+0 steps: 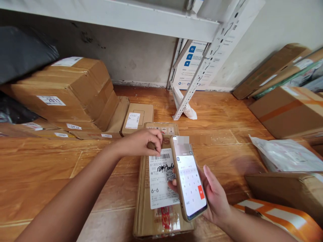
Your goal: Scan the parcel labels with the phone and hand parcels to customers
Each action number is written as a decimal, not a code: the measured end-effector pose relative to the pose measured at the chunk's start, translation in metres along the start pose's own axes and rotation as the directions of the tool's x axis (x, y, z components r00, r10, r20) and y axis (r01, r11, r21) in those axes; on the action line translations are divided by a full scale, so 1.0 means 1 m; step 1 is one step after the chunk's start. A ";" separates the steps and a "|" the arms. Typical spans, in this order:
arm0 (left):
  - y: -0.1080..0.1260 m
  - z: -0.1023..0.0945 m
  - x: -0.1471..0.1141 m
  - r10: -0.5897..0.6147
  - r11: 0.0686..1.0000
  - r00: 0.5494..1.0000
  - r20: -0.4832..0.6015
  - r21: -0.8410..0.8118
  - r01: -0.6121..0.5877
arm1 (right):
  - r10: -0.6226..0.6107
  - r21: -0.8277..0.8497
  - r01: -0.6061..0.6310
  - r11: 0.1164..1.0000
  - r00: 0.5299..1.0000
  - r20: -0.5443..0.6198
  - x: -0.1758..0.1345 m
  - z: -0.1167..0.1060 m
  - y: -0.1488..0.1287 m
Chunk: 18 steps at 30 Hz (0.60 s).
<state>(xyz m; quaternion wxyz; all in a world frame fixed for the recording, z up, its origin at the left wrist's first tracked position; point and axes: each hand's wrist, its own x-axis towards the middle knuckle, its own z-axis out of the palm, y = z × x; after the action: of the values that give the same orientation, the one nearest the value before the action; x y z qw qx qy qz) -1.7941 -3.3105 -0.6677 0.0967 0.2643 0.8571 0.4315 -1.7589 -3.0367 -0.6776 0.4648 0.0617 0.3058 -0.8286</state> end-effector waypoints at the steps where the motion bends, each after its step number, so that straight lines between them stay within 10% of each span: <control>1: 0.001 0.001 0.000 -0.005 1.000 1.000 -0.001 0.003 0.005 | 0.002 0.000 -0.002 1.000 1.000 0.000 0.000 0.000 0.000; 18: 0.008 -0.001 0.001 -0.021 1.000 0.999 0.036 -0.010 0.021 | -0.002 0.011 0.001 1.000 0.999 0.034 -0.001 -0.002 -0.001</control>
<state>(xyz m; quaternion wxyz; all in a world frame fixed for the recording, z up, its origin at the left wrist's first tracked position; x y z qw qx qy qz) -1.7923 -3.3064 -0.6607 0.1179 0.2625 0.8557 0.4300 -1.7591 -3.0343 -0.6784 0.4690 0.0500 0.2933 -0.8316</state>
